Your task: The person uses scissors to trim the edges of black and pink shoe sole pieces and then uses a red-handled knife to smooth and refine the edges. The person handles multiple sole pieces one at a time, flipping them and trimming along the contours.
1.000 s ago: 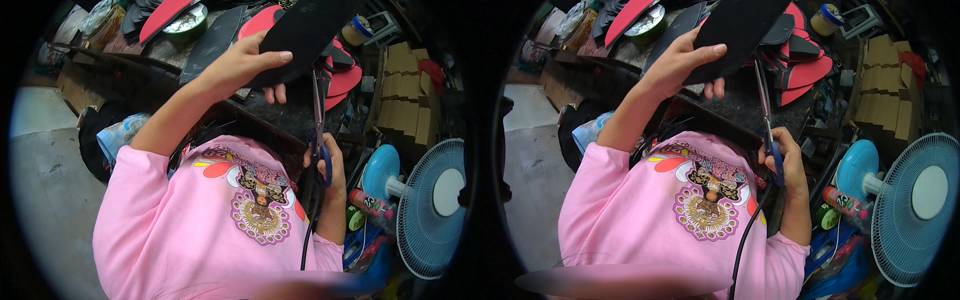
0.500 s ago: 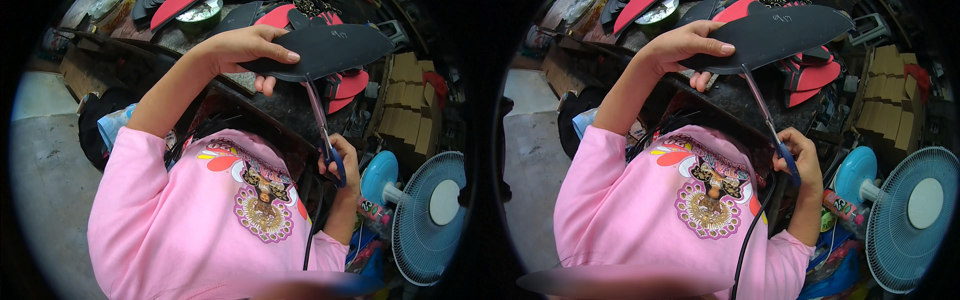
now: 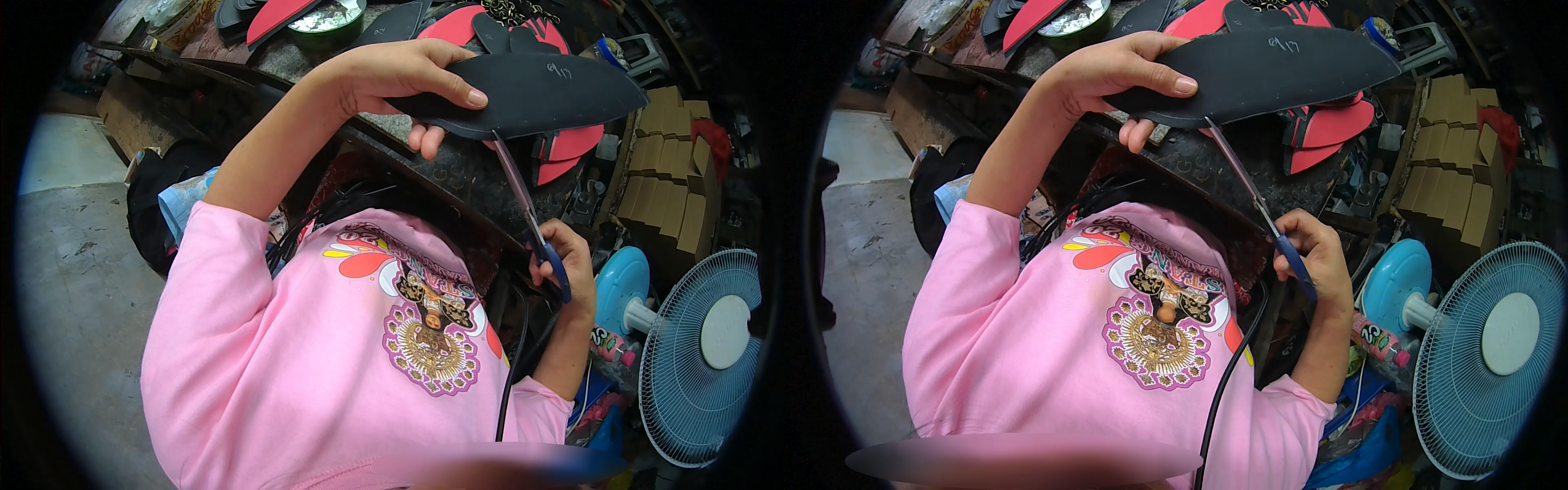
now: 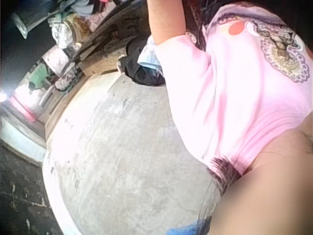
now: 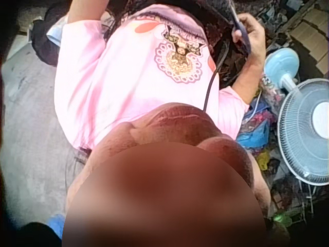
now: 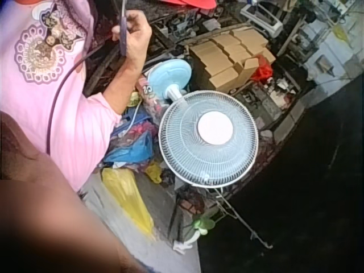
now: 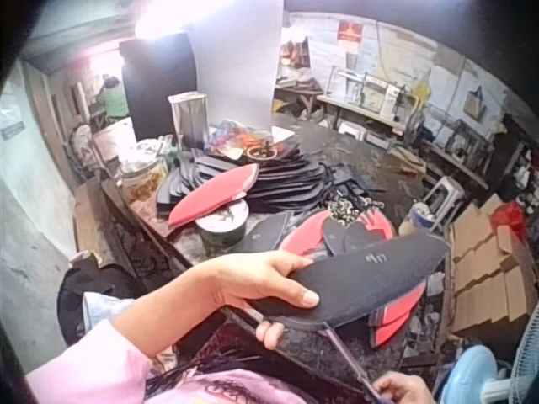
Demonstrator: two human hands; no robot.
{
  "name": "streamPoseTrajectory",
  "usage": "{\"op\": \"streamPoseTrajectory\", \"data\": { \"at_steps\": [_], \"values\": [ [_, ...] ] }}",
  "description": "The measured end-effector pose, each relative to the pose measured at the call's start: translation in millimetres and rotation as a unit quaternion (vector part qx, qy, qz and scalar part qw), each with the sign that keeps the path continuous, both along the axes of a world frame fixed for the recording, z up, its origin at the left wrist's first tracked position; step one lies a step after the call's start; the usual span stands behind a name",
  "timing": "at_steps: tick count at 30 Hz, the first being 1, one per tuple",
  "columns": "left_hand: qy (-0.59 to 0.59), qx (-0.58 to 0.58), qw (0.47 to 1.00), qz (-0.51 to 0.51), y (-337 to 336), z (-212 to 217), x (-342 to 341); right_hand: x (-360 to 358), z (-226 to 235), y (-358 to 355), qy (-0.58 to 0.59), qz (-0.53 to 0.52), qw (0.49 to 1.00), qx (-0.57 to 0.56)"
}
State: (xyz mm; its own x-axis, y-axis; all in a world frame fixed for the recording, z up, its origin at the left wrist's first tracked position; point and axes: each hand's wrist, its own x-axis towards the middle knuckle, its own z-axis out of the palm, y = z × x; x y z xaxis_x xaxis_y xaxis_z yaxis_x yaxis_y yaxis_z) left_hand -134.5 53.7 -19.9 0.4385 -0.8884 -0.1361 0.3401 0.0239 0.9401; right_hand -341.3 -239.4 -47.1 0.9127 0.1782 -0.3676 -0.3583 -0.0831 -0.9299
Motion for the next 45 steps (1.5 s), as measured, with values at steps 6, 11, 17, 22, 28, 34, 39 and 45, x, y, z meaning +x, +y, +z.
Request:
{"op": "streamPoseTrajectory", "data": {
  "at_steps": [6, 11, 17, 22, 28, 34, 39, 45],
  "values": [
    [-0.032, 0.019, 0.999, 0.032, 4.7, 7.9, -11.5, -3.9, -1.5, 3.6, 0.009, -0.018, 1.0, -0.005],
    [-0.06, -0.043, 0.984, 0.159, 21.0, 20.9, 1.2, 2.9, -7.0, -1.2, -0.059, -0.081, 0.994, -0.032],
    [-0.195, -0.005, 0.946, 0.259, 6.5, -8.0, 52.6, 29.4, -7.5, -1.6, -0.212, -0.157, 0.965, 0.006],
    [-0.334, 0.014, 0.889, 0.314, -40.4, -50.2, 81.0, 80.3, 7.2, 3.9, -0.288, -0.253, 0.915, -0.127],
    [-0.487, 0.271, 0.776, 0.295, -60.2, -77.8, 75.6, 136.7, 17.5, 4.5, -0.231, -0.253, 0.93, -0.131],
    [-0.363, 0.194, 0.877, 0.248, -69.3, -78.3, 92.1, 167.9, 8.2, 6.7, -0.256, -0.266, 0.913, -0.172],
    [-0.518, 0.259, 0.753, 0.313, -72.4, -79.1, 90.1, 171.6, 0.8, 5.4, -0.265, -0.26, 0.918, -0.141],
    [-0.615, 0.216, 0.637, 0.412, -64.3, -68.2, 85.5, 162.0, 2.0, 5.9, -0.257, -0.262, 0.923, -0.118]
  ]
}}
